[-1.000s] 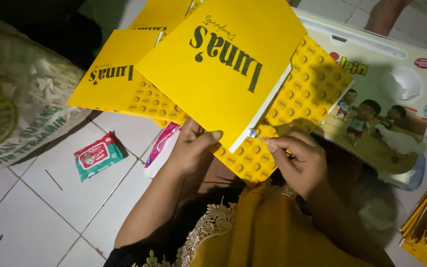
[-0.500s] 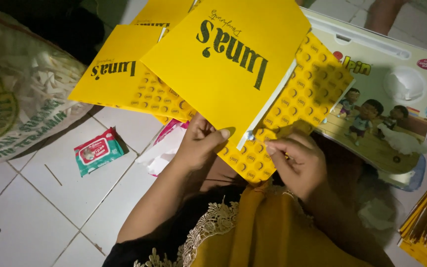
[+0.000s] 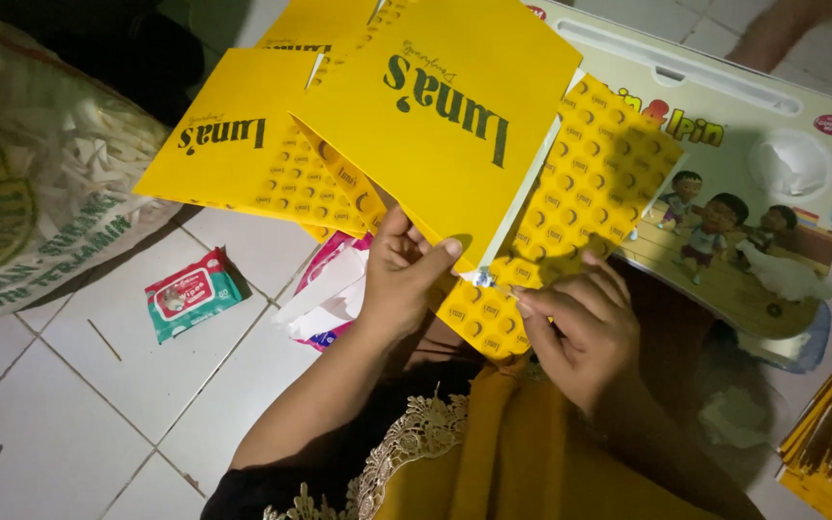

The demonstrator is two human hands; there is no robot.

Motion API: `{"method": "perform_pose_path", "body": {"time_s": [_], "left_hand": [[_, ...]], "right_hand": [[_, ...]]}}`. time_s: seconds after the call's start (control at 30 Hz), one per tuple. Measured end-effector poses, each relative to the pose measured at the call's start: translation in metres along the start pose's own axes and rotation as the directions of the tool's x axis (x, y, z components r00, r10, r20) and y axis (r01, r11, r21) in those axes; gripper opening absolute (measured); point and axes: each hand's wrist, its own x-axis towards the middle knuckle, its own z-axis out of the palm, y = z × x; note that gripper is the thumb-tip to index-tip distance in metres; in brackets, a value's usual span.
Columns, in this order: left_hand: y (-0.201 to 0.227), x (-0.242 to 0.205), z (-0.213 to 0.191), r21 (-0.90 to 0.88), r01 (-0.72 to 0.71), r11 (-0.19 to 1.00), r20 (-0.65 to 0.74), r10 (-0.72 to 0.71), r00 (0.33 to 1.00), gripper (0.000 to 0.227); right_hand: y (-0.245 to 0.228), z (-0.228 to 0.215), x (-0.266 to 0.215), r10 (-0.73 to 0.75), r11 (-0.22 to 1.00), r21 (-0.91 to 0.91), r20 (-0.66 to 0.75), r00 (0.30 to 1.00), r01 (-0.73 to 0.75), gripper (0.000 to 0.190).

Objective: Assembling yellow cardboard boxes by applying adhesive and threading white strings through pre-cut slits.

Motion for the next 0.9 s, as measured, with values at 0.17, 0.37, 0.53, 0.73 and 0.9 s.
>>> {"method": "perform_pose_path", "body": {"time_s": [0.17, 0.37, 0.53, 0.73, 0.9], "left_hand": [[-0.001, 0.001, 0.002, -0.013, -0.003, 1.0, -0.117, 0.002, 0.993, 0.042], [-0.018, -0.003, -0.003, 0.003, 0.0, 1.0, -0.141, 0.001, 0.99, 0.04], [0.0, 0.001, 0.005, 0.019, 0.007, 1.0, -0.133, -0.004, 0.991, 0.039], [-0.002, 0.0, 0.007, 0.03, 0.01, 0.999, -0.139, -0.005, 0.99, 0.038], [0.007, 0.0, 0.013, 0.016, 0.02, 1.0, -0.146, -0.017, 0.989, 0.04]], "right_hand": [[0.0, 0.005, 0.0, -0.118, 0.977, -0.183, -0.029, 0.993, 0.111, 0.009], [0.004, 0.015, -0.007, -0.12, 0.973, -0.196, 0.032, 0.992, 0.123, 0.01], [0.0, 0.015, -0.003, -0.087, 0.992, -0.091, 0.057, 0.995, 0.092, 0.01], [0.002, 0.013, 0.0, -0.12, 0.983, -0.137, 0.022, 0.992, 0.122, 0.014], [0.015, 0.012, -0.006, -0.144, 0.969, -0.198, 0.026, 0.989, 0.146, 0.013]]}}
